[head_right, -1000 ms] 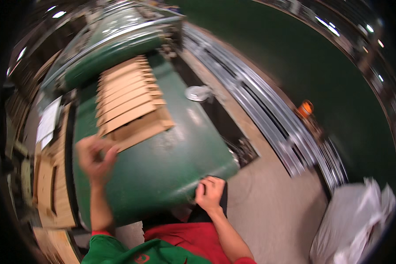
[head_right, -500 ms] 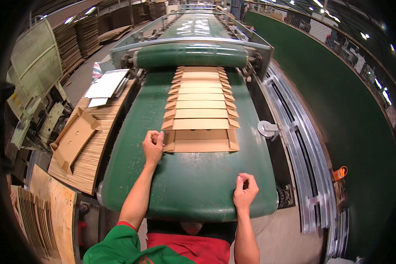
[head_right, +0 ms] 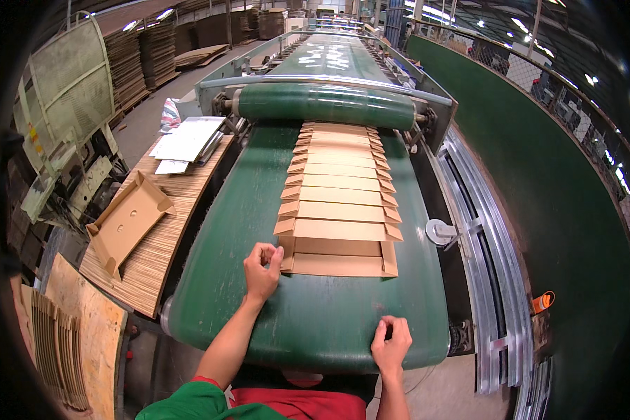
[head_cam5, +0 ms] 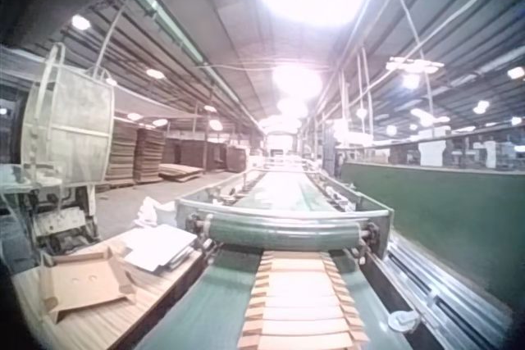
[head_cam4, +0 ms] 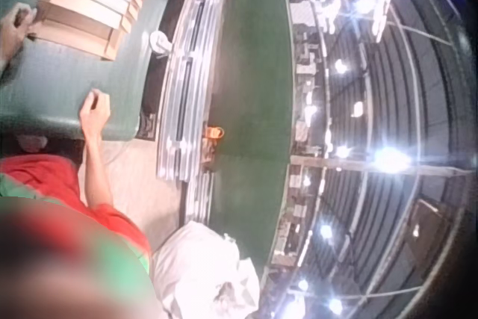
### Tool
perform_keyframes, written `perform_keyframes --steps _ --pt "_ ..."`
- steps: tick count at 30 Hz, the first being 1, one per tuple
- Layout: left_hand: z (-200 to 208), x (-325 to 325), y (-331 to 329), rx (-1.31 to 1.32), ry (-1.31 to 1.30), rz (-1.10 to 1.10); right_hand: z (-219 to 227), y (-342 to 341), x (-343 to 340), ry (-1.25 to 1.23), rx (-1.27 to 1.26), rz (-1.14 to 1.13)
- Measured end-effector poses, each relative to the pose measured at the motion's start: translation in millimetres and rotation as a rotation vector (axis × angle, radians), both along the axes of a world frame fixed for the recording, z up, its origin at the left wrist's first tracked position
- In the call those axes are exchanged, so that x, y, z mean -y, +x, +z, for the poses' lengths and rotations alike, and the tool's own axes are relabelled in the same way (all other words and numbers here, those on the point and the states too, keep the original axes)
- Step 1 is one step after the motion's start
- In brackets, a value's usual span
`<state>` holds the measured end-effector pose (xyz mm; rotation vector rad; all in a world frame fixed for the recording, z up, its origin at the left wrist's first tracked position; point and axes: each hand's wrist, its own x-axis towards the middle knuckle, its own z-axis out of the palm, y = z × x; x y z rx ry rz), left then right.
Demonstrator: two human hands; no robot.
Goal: The person repeatedly picks stacks of flat cardboard pieces from a table and places them onto a moving conveyor belt. They align the stacks on the belt and then retrieve them as they move down the line, repeating the cycle.
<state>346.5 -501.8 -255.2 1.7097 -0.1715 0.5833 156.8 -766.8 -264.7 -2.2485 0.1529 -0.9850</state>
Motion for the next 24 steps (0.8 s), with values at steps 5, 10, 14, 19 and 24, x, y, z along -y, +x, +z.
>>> perform_keyframes --steps 5,10,14,19,24 --pt "6.3 4.0 -22.3 -0.035 -0.005 -0.073 -3.2 -11.0 -3.9 0.039 -0.077 -0.019" --pt "5.3 4.6 -19.6 -0.058 -0.016 -0.096 -4.9 -4.5 -3.4 0.009 -0.101 -0.013" --pt "2.4 5.4 -18.8 -0.104 -0.022 -0.117 -5.7 -3.9 -4.2 -0.024 -0.116 -0.016" --pt "1.3 6.3 -20.8 -0.079 -0.003 -0.130 -5.8 -4.6 -3.5 -0.033 -0.125 -0.014" --pt "3.0 5.6 -18.9 -0.083 -0.002 -0.132 -4.3 -3.4 -3.7 -0.046 -0.121 -0.004"
